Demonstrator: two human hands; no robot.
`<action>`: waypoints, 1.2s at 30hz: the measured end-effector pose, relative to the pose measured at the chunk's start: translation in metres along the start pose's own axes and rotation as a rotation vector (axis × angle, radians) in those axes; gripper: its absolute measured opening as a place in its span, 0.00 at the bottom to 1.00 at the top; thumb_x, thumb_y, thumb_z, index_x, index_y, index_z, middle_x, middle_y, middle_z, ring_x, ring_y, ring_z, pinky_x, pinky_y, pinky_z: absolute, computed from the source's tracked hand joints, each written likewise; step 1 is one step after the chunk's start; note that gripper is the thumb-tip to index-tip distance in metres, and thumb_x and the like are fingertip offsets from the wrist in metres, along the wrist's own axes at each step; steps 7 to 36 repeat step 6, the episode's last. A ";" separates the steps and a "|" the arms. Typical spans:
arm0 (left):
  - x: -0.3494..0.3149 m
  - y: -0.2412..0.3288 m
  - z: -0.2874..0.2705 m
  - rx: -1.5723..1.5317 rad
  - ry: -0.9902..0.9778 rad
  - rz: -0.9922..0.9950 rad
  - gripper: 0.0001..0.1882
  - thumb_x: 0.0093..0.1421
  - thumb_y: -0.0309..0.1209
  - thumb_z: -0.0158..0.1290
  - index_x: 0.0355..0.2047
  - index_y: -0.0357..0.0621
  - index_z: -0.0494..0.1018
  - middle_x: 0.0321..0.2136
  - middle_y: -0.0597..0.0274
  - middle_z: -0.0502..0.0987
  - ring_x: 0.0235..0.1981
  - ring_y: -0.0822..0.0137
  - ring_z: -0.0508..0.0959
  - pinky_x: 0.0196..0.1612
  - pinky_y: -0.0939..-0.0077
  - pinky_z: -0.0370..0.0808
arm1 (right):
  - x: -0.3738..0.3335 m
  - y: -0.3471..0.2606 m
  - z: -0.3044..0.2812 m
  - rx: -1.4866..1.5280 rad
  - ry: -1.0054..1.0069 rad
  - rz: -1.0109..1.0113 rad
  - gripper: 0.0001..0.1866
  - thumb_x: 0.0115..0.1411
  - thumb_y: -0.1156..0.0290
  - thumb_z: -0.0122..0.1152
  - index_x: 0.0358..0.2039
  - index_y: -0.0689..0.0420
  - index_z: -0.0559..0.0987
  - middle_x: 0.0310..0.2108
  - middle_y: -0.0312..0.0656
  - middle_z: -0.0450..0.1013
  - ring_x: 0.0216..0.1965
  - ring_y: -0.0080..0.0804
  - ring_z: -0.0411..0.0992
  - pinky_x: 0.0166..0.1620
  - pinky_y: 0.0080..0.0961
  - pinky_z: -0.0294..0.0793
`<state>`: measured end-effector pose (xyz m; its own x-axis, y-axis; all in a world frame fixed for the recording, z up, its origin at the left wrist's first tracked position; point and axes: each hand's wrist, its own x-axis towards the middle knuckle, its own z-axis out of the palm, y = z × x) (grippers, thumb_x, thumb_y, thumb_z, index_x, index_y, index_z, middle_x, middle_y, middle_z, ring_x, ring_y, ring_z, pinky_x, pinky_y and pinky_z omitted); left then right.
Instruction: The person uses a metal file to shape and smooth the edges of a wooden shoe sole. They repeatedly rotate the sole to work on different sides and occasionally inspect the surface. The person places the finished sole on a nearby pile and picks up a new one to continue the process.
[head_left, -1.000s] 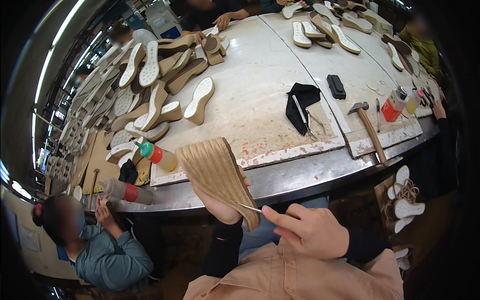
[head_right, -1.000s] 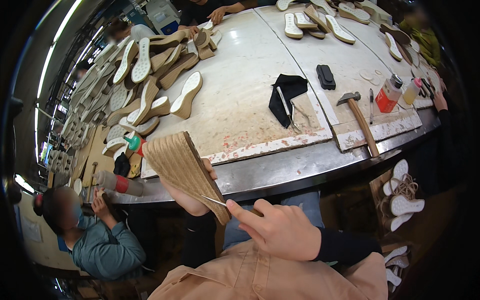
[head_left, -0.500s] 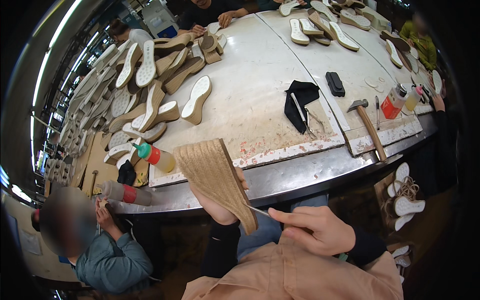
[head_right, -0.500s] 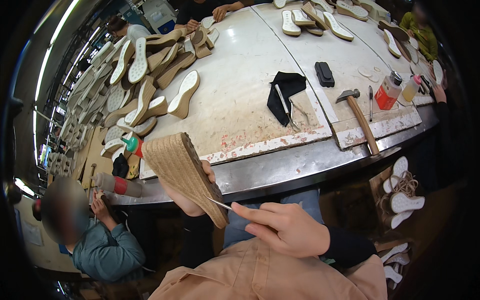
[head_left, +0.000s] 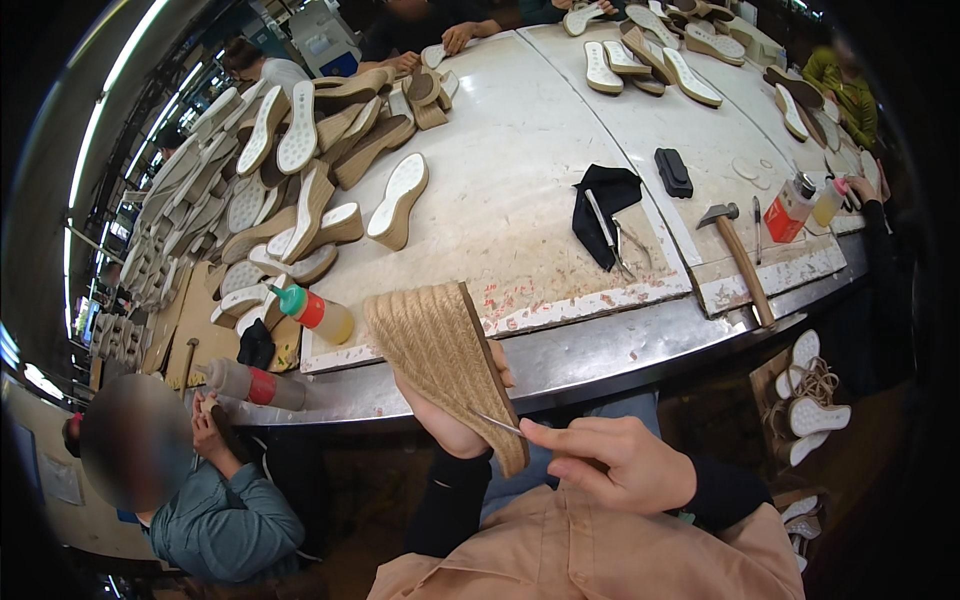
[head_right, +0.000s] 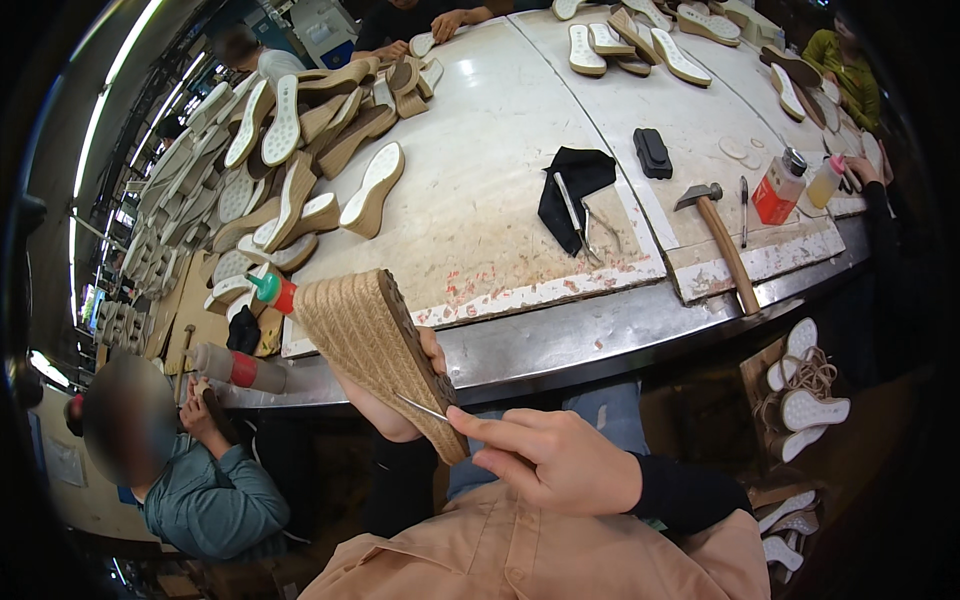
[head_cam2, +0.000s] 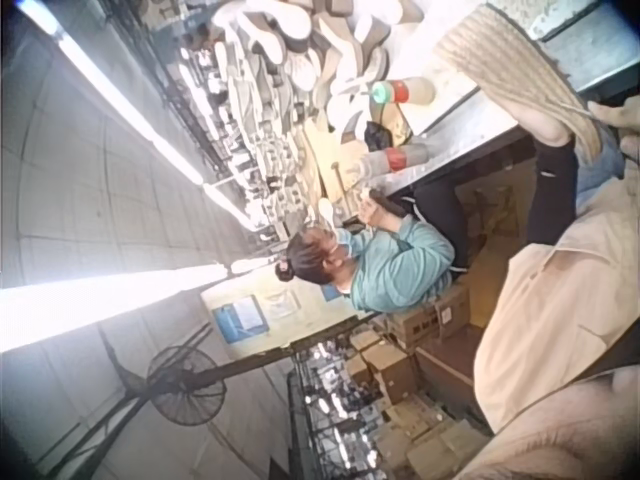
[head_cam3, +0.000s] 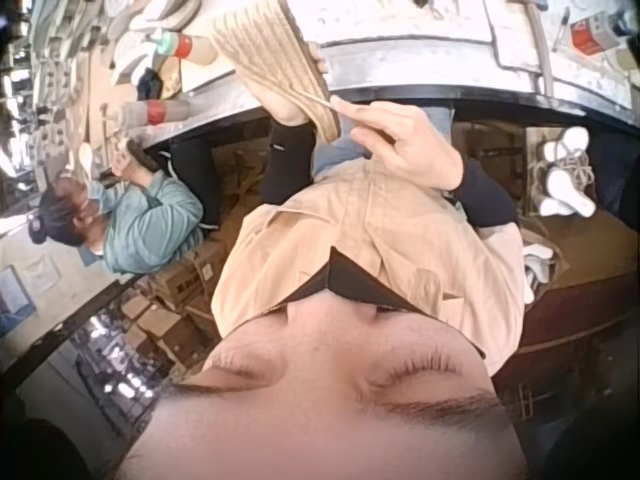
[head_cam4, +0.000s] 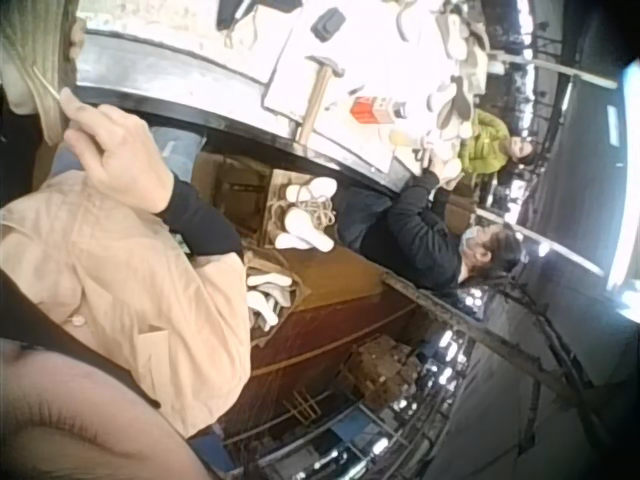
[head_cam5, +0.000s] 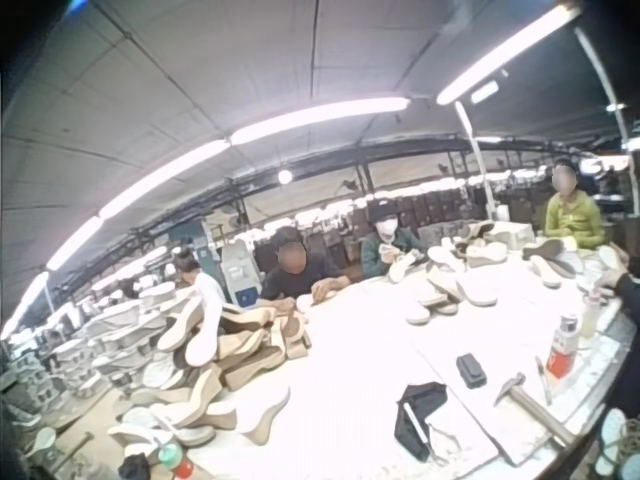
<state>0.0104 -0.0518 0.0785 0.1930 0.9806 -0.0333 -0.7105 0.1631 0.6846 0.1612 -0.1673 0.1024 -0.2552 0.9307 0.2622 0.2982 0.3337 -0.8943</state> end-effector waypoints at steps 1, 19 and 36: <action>0.000 0.000 0.000 -0.006 0.046 -0.018 0.43 0.60 0.71 0.27 0.43 0.41 0.69 0.22 0.48 0.74 0.18 0.60 0.74 0.19 0.72 0.72 | 0.000 0.000 0.002 -0.003 0.014 -0.007 0.27 0.60 0.71 0.60 0.60 0.55 0.70 0.25 0.42 0.71 0.22 0.39 0.71 0.27 0.30 0.72; 0.002 -0.004 -0.002 0.072 0.019 0.075 0.43 0.60 0.71 0.28 0.44 0.40 0.69 0.23 0.48 0.75 0.19 0.60 0.74 0.20 0.72 0.73 | -0.004 -0.008 0.003 -0.342 -0.041 0.060 0.29 0.59 0.68 0.62 0.62 0.53 0.68 0.28 0.40 0.72 0.21 0.38 0.72 0.25 0.29 0.74; 0.002 -0.004 -0.002 0.072 0.019 0.075 0.43 0.60 0.71 0.28 0.44 0.40 0.69 0.23 0.48 0.75 0.19 0.60 0.74 0.20 0.72 0.73 | -0.004 -0.008 0.003 -0.342 -0.041 0.060 0.29 0.59 0.68 0.62 0.62 0.53 0.68 0.28 0.40 0.72 0.21 0.38 0.72 0.25 0.29 0.74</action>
